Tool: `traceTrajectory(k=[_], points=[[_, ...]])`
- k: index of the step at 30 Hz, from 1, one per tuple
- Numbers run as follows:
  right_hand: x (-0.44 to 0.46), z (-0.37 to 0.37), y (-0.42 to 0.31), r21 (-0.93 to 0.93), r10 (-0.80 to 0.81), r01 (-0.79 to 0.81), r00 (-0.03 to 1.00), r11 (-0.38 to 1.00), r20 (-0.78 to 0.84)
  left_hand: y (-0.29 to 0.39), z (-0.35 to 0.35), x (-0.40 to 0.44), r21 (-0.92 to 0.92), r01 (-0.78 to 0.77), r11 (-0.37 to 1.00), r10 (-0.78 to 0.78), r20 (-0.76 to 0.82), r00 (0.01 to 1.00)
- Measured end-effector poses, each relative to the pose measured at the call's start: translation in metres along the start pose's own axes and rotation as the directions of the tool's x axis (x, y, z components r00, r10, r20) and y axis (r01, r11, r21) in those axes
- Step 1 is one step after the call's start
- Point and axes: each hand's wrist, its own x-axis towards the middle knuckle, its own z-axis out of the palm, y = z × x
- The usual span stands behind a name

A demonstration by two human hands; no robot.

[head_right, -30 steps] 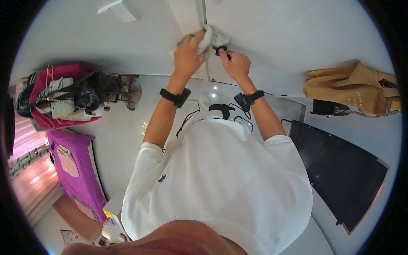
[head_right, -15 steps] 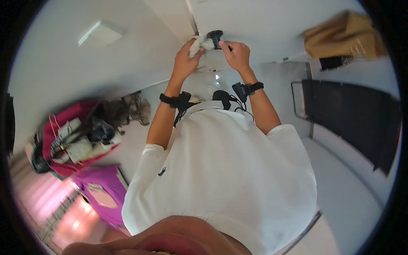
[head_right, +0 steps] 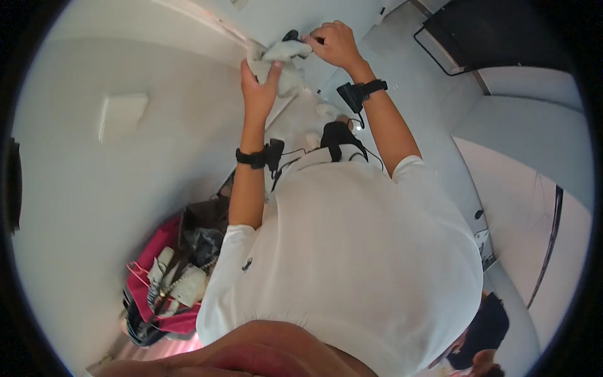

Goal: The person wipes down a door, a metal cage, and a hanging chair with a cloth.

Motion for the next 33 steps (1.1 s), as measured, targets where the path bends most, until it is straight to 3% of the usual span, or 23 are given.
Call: traceTrajectory(k=[1,3,7,13,15,16,20,22,23,25,26,30,32,33], points=[[0.001,0.002,0.003,-0.018,0.013,-0.013,1.000,1.000,-0.029,-0.004,-0.002,0.000,-0.009,-0.024,1.000,0.025,0.025,0.999],[-0.002,0.008,0.010,0.116,-0.083,0.086,0.996,0.990,-0.029,-0.010,-0.008,-0.007,0.026,0.047,0.999,-0.049,0.104,0.993],[0.000,-0.006,0.000,0.105,-0.016,0.017,1.000,0.994,-0.012,-0.003,-0.019,-0.004,-0.062,0.147,0.987,-0.132,0.198,0.971],[0.005,-0.017,-0.004,0.030,-0.092,0.092,0.996,0.995,-0.006,0.017,-0.052,0.022,-0.189,-0.010,0.982,0.001,-0.044,0.999],[0.005,-0.020,-0.005,-0.017,-0.129,0.130,0.991,0.991,0.017,0.018,-0.056,0.030,-0.160,0.009,0.987,0.005,0.089,0.996],[0.002,-0.017,-0.007,0.016,-0.110,0.111,0.992,0.994,-0.053,0.015,-0.053,0.033,-0.112,-0.023,0.993,0.039,0.149,0.988],[-0.002,-0.014,-0.009,0.121,-0.015,0.033,0.989,0.992,-0.149,0.005,-0.019,0.037,-0.139,0.010,0.990,0.009,0.140,0.990],[-0.007,-0.014,-0.002,0.113,0.033,-0.019,0.992,0.993,-0.119,-0.002,-0.015,0.036,-0.234,0.177,0.956,-0.121,0.234,0.965],[-0.014,-0.011,0.000,0.120,0.028,-0.013,0.992,0.993,-0.122,-0.004,-0.017,0.032,-0.228,0.172,0.958,-0.119,0.228,0.966],[-0.019,-0.009,0.003,0.133,0.033,-0.009,0.984,0.991,-0.176,-0.001,-0.020,0.037,0.004,0.080,0.997,-0.077,0.314,0.946],[-0.024,-0.010,0.000,0.150,0.042,-0.017,0.986,0.989,-0.163,-0.004,-0.022,0.037,0.000,0.085,0.996,-0.080,0.331,0.940],[-0.031,-0.018,0.006,0.164,0.068,-0.047,0.990,0.985,-0.123,0.012,-0.022,0.051,0.002,-0.056,0.998,0.053,0.258,0.965],[-0.036,-0.018,0.008,0.160,0.065,-0.045,0.990,0.986,-0.124,0.024,-0.018,0.061,-0.287,0.057,0.956,-0.055,0.018,0.998],[-0.042,-0.017,0.008,0.154,0.064,-0.045,0.990,0.987,-0.122,0.020,-0.017,0.062,-0.281,0.061,0.958,-0.059,0.017,0.998]])
